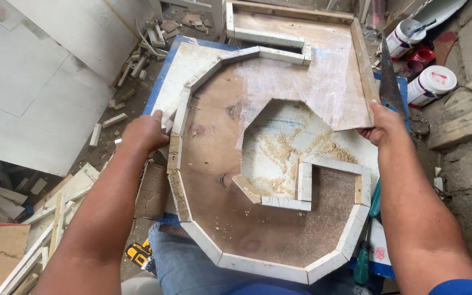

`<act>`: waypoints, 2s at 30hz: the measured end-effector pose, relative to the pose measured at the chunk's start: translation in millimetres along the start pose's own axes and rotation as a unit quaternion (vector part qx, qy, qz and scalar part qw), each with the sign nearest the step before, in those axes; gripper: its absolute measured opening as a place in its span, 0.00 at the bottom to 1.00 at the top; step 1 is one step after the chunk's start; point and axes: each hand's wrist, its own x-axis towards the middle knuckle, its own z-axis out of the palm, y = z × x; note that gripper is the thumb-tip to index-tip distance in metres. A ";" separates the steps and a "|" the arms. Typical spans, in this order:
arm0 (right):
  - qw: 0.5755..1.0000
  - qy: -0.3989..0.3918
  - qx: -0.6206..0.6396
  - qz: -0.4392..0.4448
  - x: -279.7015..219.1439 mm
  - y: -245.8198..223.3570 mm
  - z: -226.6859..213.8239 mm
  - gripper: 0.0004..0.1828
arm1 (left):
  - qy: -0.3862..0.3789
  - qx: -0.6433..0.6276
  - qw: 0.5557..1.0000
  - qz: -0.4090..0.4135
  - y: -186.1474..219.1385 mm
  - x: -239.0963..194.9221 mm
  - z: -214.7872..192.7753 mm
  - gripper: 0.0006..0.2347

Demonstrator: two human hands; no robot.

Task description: Assembling a wooden mold structure by placing spacers and cutting wood with a hand saw

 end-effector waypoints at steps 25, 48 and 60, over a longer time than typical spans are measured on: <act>0.967 0.103 -0.184 -0.143 -46.7 14.6 16.0 0.25 | 0.014 0.034 0.995 -0.093 -0.4 -0.3 -51.8 0.11; 0.816 0.178 -0.496 -0.239 -152.2 -12.1 26.1 0.28 | -0.029 -0.059 0.986 -0.150 35.9 10.1 -15.6 0.20; 0.810 0.143 -0.511 -0.251 -160.9 11.7 29.0 0.31 | 0.024 -0.091 0.992 -0.087 38.1 -0.8 -30.4 0.22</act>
